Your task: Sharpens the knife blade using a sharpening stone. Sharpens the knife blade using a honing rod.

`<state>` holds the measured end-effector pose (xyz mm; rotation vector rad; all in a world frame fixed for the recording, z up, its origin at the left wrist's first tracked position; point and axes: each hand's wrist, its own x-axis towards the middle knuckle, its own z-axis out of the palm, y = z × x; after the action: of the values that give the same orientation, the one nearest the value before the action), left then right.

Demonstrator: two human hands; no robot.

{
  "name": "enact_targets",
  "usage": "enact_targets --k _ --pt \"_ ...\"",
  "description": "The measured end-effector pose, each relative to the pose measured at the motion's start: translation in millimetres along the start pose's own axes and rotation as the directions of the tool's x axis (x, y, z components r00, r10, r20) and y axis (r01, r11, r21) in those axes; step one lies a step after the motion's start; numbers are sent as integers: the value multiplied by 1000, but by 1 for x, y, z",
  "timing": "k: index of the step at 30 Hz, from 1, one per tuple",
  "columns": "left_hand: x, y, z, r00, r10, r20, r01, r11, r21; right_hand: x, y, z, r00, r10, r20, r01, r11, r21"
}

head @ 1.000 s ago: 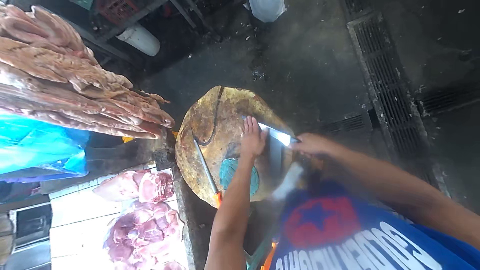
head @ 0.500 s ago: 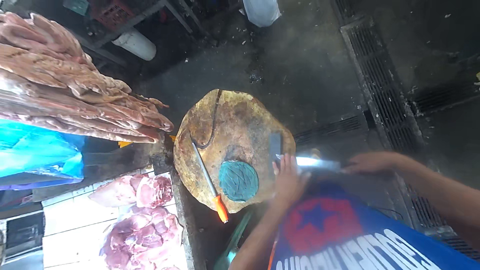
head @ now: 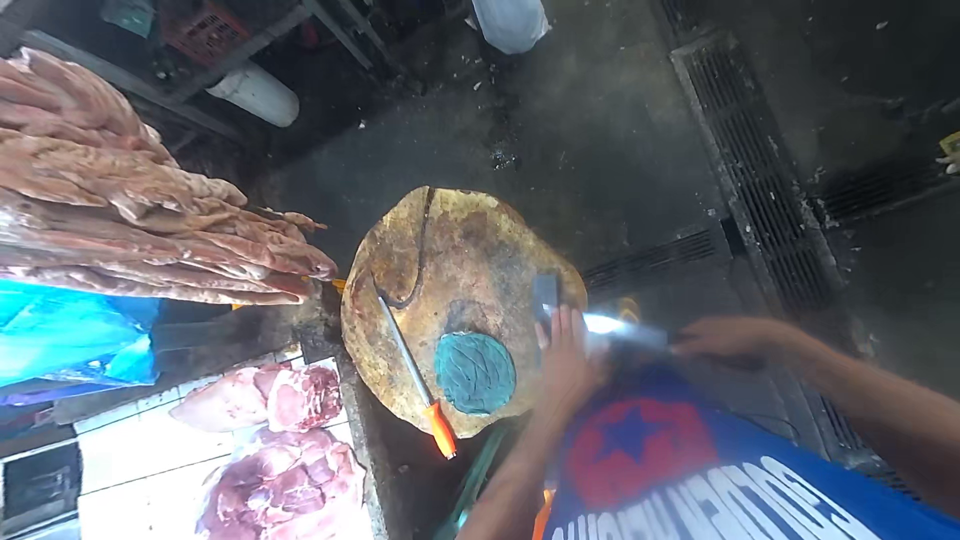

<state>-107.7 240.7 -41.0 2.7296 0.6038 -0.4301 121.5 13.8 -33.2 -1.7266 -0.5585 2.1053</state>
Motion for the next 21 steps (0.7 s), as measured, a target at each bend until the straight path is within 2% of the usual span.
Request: enact_targets --k 3,5,8,10,12,13,14,16,18,21 --pt "-24 -14 -5 999 -23 46 23 1000 -2 14 -7 11 999 -42 33 45 992 -114" --pt "6 -49 -28 994 -93 65 92 996 8 44 -49 16 991 -130 -28 125 982 -145" --pt "83 -130 -54 989 -146 -37 146 989 4 97 -129 6 958 -207 -196 175 970 -169" --pt "104 -150 -80 980 -191 -63 191 982 1 108 -164 0 920 -255 -297 167 942 -292" --pt "90 -127 -99 976 -172 -136 177 984 25 81 -165 -2 820 -356 -449 101 862 -497" --pt "74 -104 -96 973 -134 -190 142 990 29 60 -149 0 736 -414 -535 35 813 -581" --pt "57 -80 -84 970 -103 -218 112 993 33 42 -123 0 651 -467 -599 -43 765 -643" --pt "40 -27 -52 978 -57 -199 61 998 12 12 -63 -10 542 -511 -667 -168 712 -682" --pt "41 7 -27 990 -19 -143 11 999 -52 -4 -23 -22 510 -491 -707 -268 690 -672" --pt "40 2 -7 989 -39 -139 27 996 -89 7 -24 -17 549 -431 -716 -314 688 -655"
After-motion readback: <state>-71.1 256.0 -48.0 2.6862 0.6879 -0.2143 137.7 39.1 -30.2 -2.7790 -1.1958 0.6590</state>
